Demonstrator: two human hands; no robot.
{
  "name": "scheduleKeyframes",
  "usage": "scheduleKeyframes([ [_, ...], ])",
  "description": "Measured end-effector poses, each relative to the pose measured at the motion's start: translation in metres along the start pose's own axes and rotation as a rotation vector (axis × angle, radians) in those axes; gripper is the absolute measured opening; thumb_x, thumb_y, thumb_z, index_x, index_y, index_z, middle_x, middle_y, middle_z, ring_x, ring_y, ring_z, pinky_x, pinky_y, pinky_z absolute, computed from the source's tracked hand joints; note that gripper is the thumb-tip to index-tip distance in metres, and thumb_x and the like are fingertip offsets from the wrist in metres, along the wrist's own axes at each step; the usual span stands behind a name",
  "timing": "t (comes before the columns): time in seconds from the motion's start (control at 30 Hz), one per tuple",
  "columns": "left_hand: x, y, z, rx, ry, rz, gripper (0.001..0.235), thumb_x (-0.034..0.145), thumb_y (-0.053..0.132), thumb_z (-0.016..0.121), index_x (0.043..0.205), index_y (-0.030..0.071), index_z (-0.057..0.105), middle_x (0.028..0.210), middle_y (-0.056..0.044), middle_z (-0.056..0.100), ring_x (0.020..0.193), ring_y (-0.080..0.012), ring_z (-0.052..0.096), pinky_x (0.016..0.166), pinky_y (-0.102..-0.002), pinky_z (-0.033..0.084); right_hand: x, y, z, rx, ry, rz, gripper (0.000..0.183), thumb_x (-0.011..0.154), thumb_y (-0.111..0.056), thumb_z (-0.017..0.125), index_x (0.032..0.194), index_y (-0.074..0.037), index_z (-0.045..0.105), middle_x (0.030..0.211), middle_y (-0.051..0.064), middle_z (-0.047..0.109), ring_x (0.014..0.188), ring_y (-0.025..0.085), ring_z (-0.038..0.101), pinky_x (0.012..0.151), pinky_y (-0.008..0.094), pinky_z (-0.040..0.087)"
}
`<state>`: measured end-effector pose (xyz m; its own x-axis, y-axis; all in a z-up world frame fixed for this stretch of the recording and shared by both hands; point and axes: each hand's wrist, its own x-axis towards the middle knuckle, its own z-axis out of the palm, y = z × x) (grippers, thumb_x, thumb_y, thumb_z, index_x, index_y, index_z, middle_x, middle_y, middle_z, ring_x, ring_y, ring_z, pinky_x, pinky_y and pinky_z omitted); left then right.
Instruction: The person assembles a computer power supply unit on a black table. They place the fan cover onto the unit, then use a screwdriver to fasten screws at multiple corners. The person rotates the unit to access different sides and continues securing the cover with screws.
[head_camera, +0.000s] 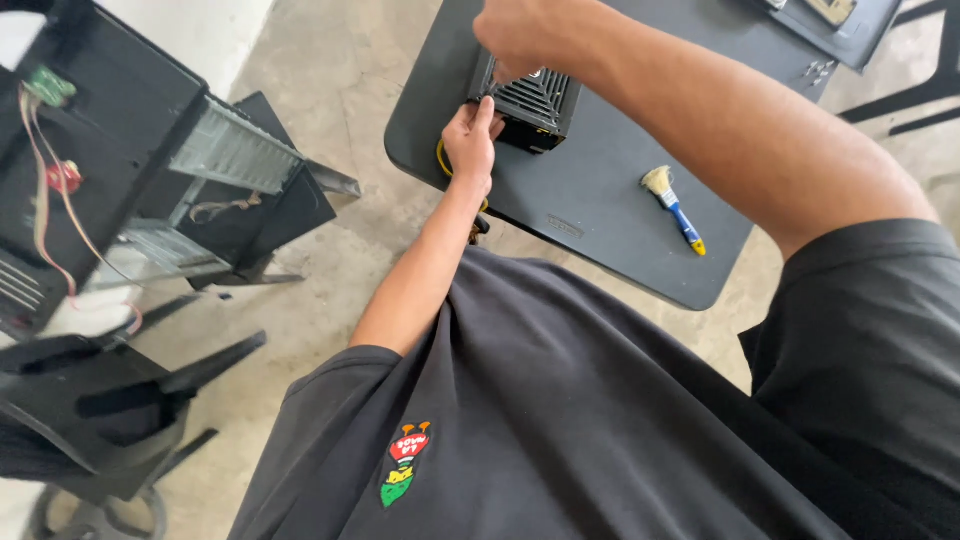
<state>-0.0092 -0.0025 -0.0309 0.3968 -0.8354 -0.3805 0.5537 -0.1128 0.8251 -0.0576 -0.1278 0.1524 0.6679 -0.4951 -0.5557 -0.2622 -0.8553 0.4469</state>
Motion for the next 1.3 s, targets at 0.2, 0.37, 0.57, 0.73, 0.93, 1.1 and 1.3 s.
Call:
scheduleKeyframes([
  [0.2, -0.005, 0.014, 0.009, 0.049, -0.024, -0.062, 0.028, 0.096, 0.025, 0.066, 0.087, -0.001, 0.068, 0.088, -0.011, 0.074, 0.089, -0.0208, 0.075, 0.089, -0.039, 0.067, -0.009, 0.0, -0.023, 0.059, -0.091, -0.062, 0.021, 0.096, -0.022, 0.057, 0.097, -0.019, 0.078, 0.1, 0.005, 0.078, 0.084, 0.026, 0.077, 0.063, 0.037, 0.055],
  [0.37, -0.009, 0.016, 0.001, 0.061, -0.032, -0.093, 0.029, 0.097, 0.027, 0.065, 0.083, 0.001, 0.064, 0.082, -0.009, 0.069, 0.086, -0.0186, 0.071, 0.089, -0.039, 0.066, 0.002, -0.007, -0.014, 0.349, -0.138, 0.127, 0.035, 0.094, -0.036, 0.062, 0.105, -0.009, 0.08, 0.109, 0.016, 0.078, 0.093, 0.035, 0.077, 0.07, 0.046, 0.061],
  [0.57, -0.012, 0.022, 0.003, 0.018, -0.033, -0.134, 0.032, 0.096, 0.026, 0.065, 0.1, -0.005, 0.07, 0.104, -0.016, 0.077, 0.103, -0.0256, 0.073, 0.098, -0.041, 0.064, -0.02, -0.03, -0.041, -0.372, -0.038, -0.024, 0.02, 0.093, -0.019, 0.068, 0.083, -0.035, 0.076, 0.083, -0.011, 0.07, 0.073, 0.011, 0.062, 0.06, 0.029, 0.036],
  [0.73, -0.011, 0.032, 0.004, 0.005, -0.04, -0.171, 0.027, 0.097, 0.023, 0.066, 0.097, -0.003, 0.072, 0.097, -0.012, 0.077, 0.097, -0.0213, 0.071, 0.095, -0.039, 0.064, 0.001, -0.026, -0.022, 0.487, -0.323, 0.334, 0.029, 0.101, -0.017, 0.053, 0.113, -0.018, 0.08, 0.12, 0.009, 0.074, 0.105, 0.032, 0.074, 0.068, 0.047, 0.064],
  [0.93, -0.007, 0.022, 0.001, -0.048, -0.049, -0.166, 0.03, 0.096, 0.026, 0.066, 0.091, -0.004, 0.067, 0.096, -0.016, 0.075, 0.1, -0.0253, 0.072, 0.1, -0.044, 0.063, -0.007, -0.036, -0.051, -0.147, -0.189, 0.039, 0.017, 0.095, -0.02, 0.068, 0.089, -0.031, 0.08, 0.086, -0.014, 0.075, 0.083, 0.012, 0.07, 0.065, 0.027, 0.048],
  [1.1, -0.006, 0.017, 0.002, -0.059, -0.021, -0.178, 0.028, 0.097, 0.021, 0.066, 0.105, -0.006, 0.072, 0.101, -0.016, 0.076, 0.099, -0.0242, 0.073, 0.096, -0.041, 0.064, 0.002, -0.024, -0.001, 0.241, -0.219, 0.238, 0.025, 0.1, -0.029, 0.064, 0.089, -0.013, 0.08, 0.09, 0.002, 0.08, 0.084, 0.023, 0.075, 0.068, 0.037, 0.056],
  [1.3, -0.008, 0.016, 0.0, -0.067, -0.036, -0.187, 0.029, 0.097, 0.022, 0.066, 0.109, -0.004, 0.072, 0.106, -0.015, 0.077, 0.103, -0.0246, 0.073, 0.1, -0.04, 0.062, -0.029, -0.023, -0.007, 0.492, -0.228, 0.455, 0.049, 0.1, -0.059, 0.065, 0.1, -0.012, 0.079, 0.093, 0.004, 0.078, 0.092, 0.028, 0.072, 0.06, 0.042, 0.059],
])
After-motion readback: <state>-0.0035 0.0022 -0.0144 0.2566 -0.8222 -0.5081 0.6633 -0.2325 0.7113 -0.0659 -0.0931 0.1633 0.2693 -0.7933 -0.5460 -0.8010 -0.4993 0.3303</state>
